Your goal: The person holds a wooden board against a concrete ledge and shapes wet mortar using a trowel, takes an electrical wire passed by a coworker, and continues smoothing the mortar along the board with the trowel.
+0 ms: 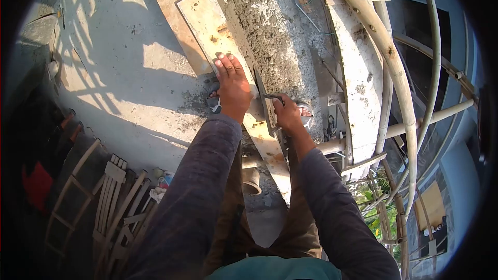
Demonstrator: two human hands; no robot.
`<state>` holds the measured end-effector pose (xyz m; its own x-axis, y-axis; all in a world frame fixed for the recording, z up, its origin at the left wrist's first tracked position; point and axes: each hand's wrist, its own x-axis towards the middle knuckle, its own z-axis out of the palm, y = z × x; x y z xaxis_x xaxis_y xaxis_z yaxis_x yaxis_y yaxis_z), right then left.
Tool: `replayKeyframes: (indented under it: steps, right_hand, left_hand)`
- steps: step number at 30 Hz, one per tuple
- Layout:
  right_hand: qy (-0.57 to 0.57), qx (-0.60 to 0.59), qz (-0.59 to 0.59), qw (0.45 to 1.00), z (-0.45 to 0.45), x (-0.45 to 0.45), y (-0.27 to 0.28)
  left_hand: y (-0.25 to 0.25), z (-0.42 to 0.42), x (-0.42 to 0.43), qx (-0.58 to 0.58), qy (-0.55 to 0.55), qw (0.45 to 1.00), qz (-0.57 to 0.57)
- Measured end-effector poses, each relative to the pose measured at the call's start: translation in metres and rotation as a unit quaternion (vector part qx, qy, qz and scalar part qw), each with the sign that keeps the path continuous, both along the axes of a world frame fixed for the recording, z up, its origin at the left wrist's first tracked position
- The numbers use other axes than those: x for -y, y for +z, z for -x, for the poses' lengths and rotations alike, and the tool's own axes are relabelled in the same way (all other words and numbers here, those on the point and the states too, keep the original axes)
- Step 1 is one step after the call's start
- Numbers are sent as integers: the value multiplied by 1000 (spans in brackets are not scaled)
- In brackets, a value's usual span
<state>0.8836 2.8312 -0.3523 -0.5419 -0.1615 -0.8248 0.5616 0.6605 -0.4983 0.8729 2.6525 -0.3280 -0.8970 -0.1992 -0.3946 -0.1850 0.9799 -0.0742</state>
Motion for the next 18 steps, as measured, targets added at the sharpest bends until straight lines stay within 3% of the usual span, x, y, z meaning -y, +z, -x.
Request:
replayKeyframes:
  steps: [2,5,8,9,11,13,15,17,18]
  right_hand:
    - [-13,-1,10,1000,21,18,-17]
    - [6,-2,15,1000,61,47,-42]
    - [-47,76,7,996,52,41,-3]
    - [-23,-8,19,1000,20,22,-23]
    - [-27,11,20,999,2,7,2]
    - [-38,52,15,998,7,6,13]
    - [-48,81,6,996,41,32,15]
    - [-60,106,5,993,66,52,-11]
    - [-23,39,8,999,67,55,-35]
  left_hand:
    - [-1,5,0,61,31,997,-28]
    - [4,7,1,40,47,996,-58]
    - [-5,2,2,2,24,999,-24]
    - [-1,4,1,1,34,999,-39]
    - [-2,3,0,0,48,997,-57]
    - [-9,1,1,86,-40,994,45]
    - [-9,0,-3,45,-11,999,21]
    - [-7,2,1,-1,16,1000,5]
    - [-4,3,0,14,15,1000,5]
